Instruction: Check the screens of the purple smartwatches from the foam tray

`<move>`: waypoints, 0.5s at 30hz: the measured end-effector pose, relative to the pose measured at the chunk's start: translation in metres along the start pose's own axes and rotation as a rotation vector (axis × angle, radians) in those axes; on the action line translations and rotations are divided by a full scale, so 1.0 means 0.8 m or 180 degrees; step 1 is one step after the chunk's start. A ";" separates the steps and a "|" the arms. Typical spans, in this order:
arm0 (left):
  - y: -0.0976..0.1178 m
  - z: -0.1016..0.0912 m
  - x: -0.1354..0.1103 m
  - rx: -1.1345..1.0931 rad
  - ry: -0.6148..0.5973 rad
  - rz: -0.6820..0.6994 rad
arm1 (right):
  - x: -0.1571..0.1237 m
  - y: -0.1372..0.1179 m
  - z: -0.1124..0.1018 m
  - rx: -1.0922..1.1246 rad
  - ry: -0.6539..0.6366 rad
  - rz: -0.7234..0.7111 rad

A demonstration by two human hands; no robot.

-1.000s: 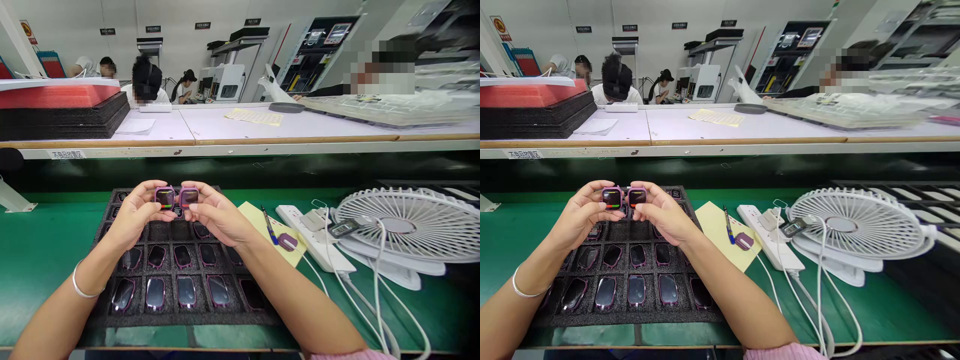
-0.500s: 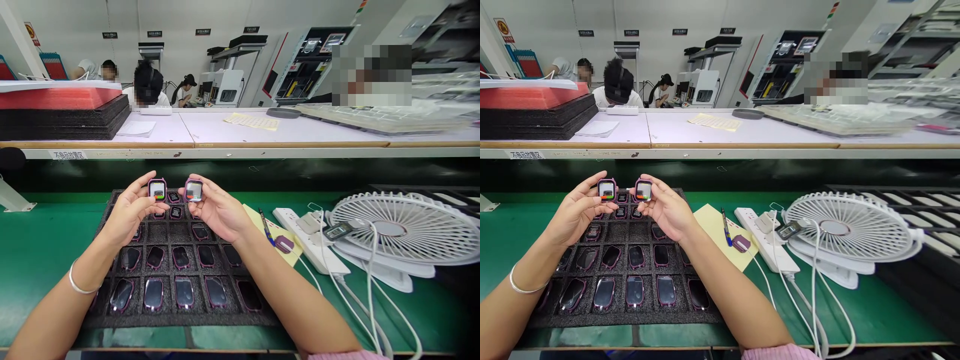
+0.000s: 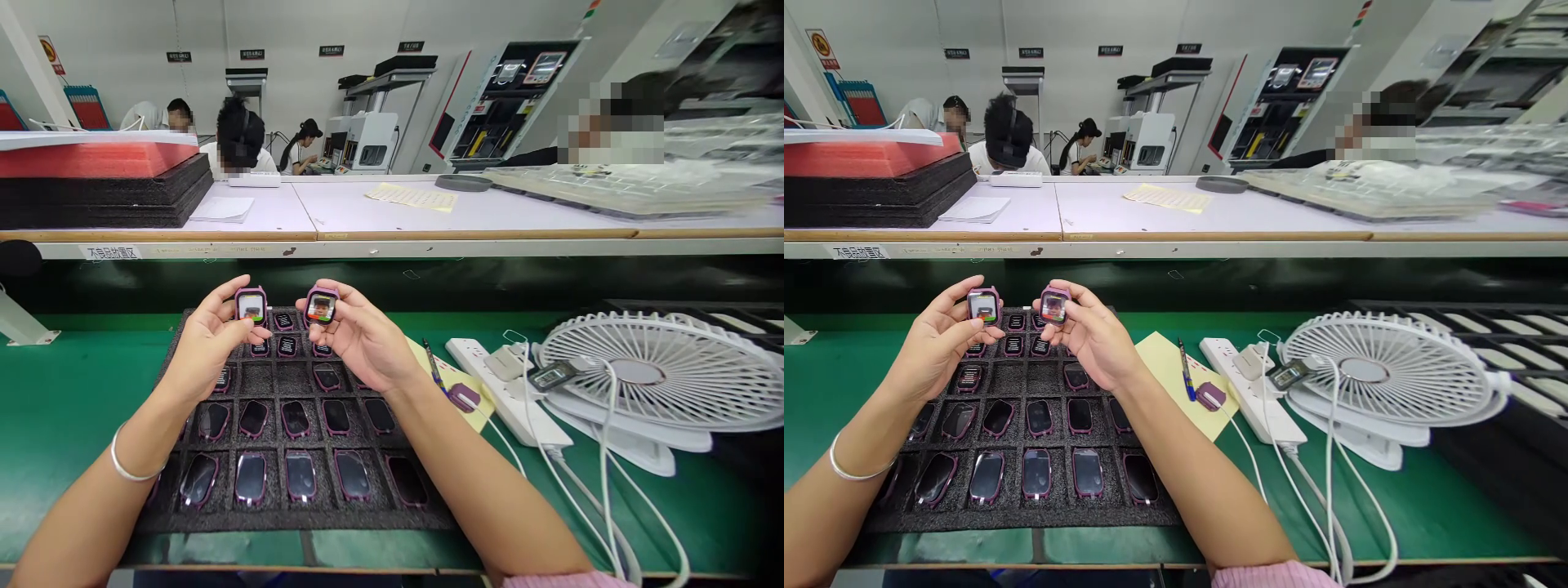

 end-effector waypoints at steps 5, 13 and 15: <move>0.004 0.002 -0.001 0.0242 -0.0079 0.0264 | -0.005 0.006 0.006 -0.0210 -0.0053 0.0095; 0.010 0.008 -0.002 0.0390 -0.0174 0.0474 | -0.007 0.009 0.013 -0.0339 -0.0190 0.0092; 0.011 0.009 -0.003 0.0346 -0.0189 0.0472 | -0.008 0.010 0.015 -0.0325 -0.0225 0.0120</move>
Point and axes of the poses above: each hand's wrist, its own x-axis towards the middle knuckle, its own z-axis out of the palm, y = z × x, the point moved 7 cm from there along x, towards the middle knuckle, and after that the axes turned 11 degrees about z, right-handed, at the moved point
